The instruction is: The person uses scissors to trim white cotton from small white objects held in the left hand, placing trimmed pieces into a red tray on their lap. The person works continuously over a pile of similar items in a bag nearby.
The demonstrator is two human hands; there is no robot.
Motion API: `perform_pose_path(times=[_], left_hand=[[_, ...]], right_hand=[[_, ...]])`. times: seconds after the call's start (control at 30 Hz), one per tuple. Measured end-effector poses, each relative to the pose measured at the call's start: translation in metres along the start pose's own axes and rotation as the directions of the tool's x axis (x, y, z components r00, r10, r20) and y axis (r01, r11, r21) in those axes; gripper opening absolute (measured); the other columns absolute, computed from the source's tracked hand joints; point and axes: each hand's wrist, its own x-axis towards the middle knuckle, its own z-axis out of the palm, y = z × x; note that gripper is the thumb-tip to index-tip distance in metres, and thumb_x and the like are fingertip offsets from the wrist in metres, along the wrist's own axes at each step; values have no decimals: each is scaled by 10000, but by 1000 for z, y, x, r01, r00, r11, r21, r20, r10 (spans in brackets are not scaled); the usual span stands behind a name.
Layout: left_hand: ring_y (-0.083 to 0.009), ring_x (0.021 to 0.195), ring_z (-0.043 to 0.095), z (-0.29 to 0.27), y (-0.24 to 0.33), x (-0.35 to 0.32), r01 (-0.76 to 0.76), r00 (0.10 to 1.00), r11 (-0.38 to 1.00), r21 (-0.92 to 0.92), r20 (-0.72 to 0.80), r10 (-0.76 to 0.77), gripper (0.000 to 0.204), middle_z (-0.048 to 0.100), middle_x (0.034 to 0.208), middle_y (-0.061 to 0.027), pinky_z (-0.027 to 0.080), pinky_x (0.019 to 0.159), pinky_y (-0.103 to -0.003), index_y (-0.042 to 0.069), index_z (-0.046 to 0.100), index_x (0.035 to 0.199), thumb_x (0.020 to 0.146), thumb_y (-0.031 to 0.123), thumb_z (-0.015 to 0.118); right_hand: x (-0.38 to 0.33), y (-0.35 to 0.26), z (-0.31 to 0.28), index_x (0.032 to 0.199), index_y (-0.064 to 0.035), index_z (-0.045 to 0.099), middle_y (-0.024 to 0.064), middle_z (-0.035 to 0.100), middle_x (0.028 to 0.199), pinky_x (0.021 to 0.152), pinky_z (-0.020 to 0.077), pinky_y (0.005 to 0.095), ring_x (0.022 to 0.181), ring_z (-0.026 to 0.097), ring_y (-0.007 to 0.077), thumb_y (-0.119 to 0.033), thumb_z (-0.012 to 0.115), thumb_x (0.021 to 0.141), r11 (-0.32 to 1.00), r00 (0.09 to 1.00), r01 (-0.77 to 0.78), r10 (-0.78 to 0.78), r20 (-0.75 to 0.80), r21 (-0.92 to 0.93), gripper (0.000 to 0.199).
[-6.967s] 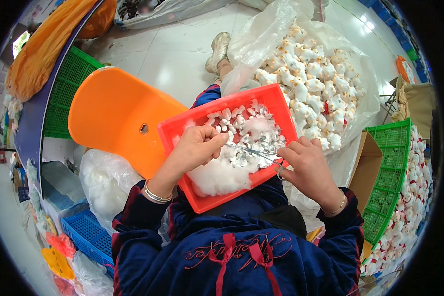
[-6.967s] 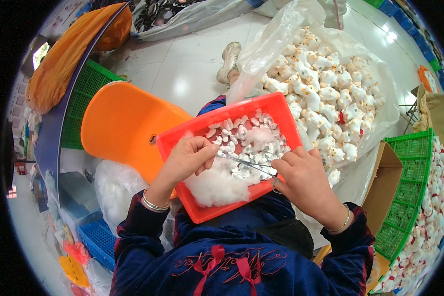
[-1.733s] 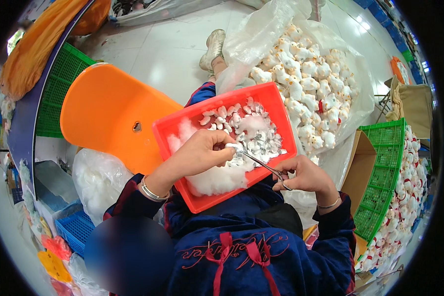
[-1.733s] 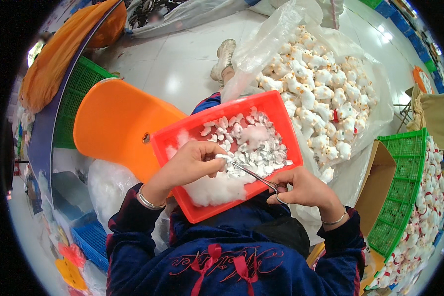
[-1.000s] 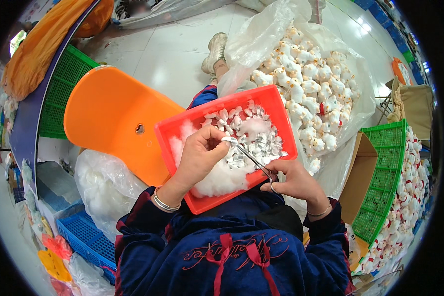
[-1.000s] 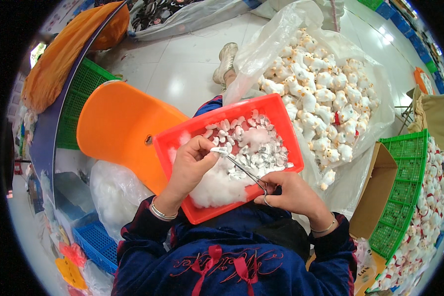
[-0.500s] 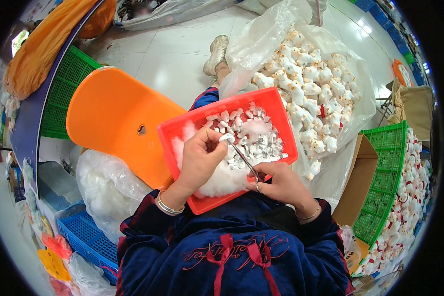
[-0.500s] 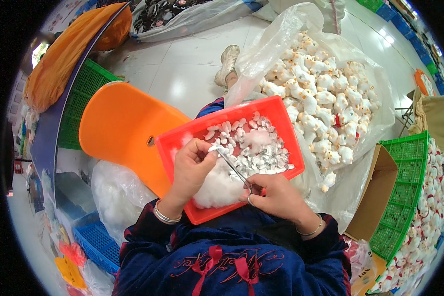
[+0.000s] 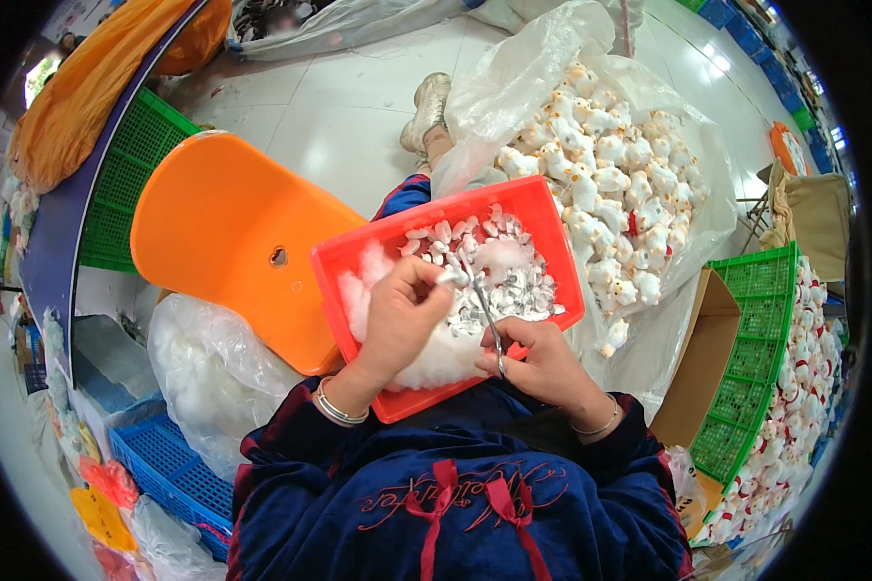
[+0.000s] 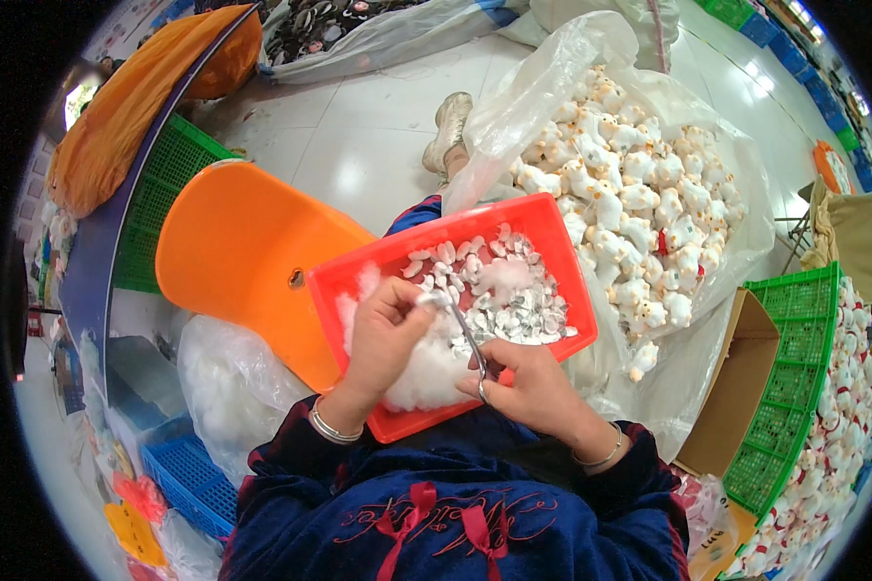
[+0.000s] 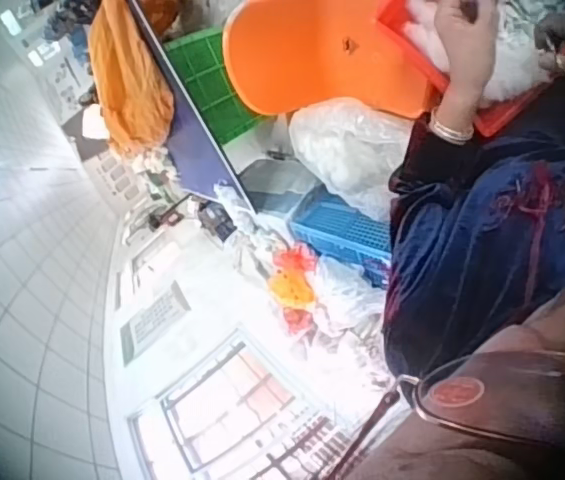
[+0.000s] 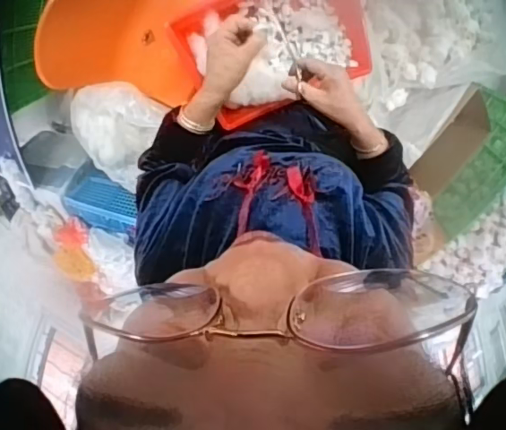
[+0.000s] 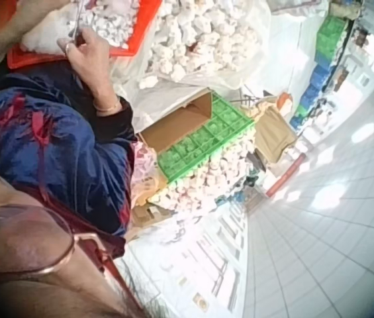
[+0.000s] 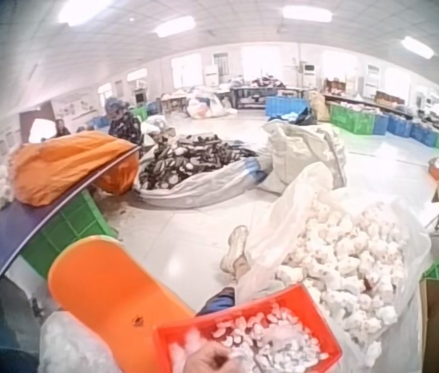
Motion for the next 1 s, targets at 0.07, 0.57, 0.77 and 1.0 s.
perform_pose_path(times=[0.07,0.57,0.77,1.0], left_hand=[[-3,757,561,-3,10,5,21,996,1000,-17,-80,-23,73,643,901,39,462,684,-182,45,628,999,962,7,677],[-24,784,597,5,-4,2,-78,996,996,-47,-52,75,86,655,897,19,490,701,-196,31,625,1009,956,2,686],[-46,817,626,7,19,5,22,999,993,-116,-45,-27,163,672,932,6,521,735,-202,-5,646,1125,966,10,680],[-54,810,616,-4,11,7,53,998,998,-23,31,-53,184,703,972,-20,504,740,-210,-17,682,1158,996,71,672]], right_hand=[[-1,-2,-1,963,5,699,90,632,710,634,493,326,652,607,170,-221,816,875,999,999,26,-25,30,-27,269],[-4,-5,18,976,4,698,87,643,714,636,492,319,663,591,136,-199,785,903,987,994,-88,79,70,131,233],[-3,-1,10,941,3,690,109,658,728,639,506,335,663,633,188,-226,810,868,999,999,-43,43,-25,-32,269],[-1,3,9,871,-19,666,107,620,684,614,499,361,638,636,242,-232,821,838,989,998,21,-29,-54,-144,265]])
